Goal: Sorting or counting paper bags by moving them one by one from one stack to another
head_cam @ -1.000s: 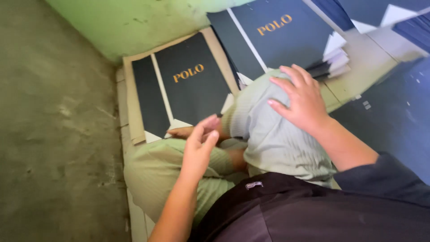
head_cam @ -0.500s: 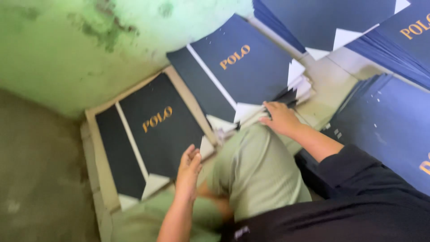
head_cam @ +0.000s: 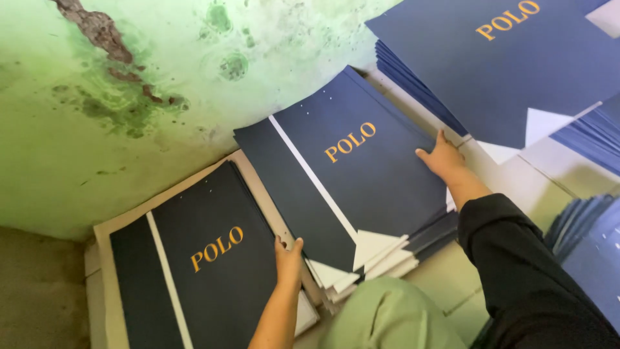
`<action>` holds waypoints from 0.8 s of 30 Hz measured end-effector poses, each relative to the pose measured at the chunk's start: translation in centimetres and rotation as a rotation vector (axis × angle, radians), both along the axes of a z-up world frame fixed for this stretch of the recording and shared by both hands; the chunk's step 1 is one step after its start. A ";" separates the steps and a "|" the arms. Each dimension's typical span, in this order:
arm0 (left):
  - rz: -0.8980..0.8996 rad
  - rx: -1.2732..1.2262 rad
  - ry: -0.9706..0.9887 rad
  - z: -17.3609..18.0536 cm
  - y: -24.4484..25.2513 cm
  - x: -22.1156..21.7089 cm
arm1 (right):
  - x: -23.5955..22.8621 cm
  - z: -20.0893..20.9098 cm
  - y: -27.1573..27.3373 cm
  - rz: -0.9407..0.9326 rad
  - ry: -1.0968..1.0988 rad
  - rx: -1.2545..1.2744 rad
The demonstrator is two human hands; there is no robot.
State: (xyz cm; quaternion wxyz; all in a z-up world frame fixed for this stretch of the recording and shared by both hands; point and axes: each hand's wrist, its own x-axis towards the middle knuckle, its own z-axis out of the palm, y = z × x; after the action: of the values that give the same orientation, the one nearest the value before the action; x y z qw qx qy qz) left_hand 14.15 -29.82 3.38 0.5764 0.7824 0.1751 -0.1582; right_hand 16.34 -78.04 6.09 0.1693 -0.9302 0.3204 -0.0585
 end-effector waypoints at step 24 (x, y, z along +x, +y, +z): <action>-0.045 0.342 -0.053 -1.3 -7.0 0.8 | -3.6 -0.3 -1.7 -0.031 0.074 0.565</action>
State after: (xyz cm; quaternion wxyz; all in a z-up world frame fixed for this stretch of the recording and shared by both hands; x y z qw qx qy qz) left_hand 14.95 -36.87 2.08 0.4355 0.8767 0.1667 -0.1181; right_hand 12.69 -79.71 5.83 0.4090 -0.8427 0.3442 0.0642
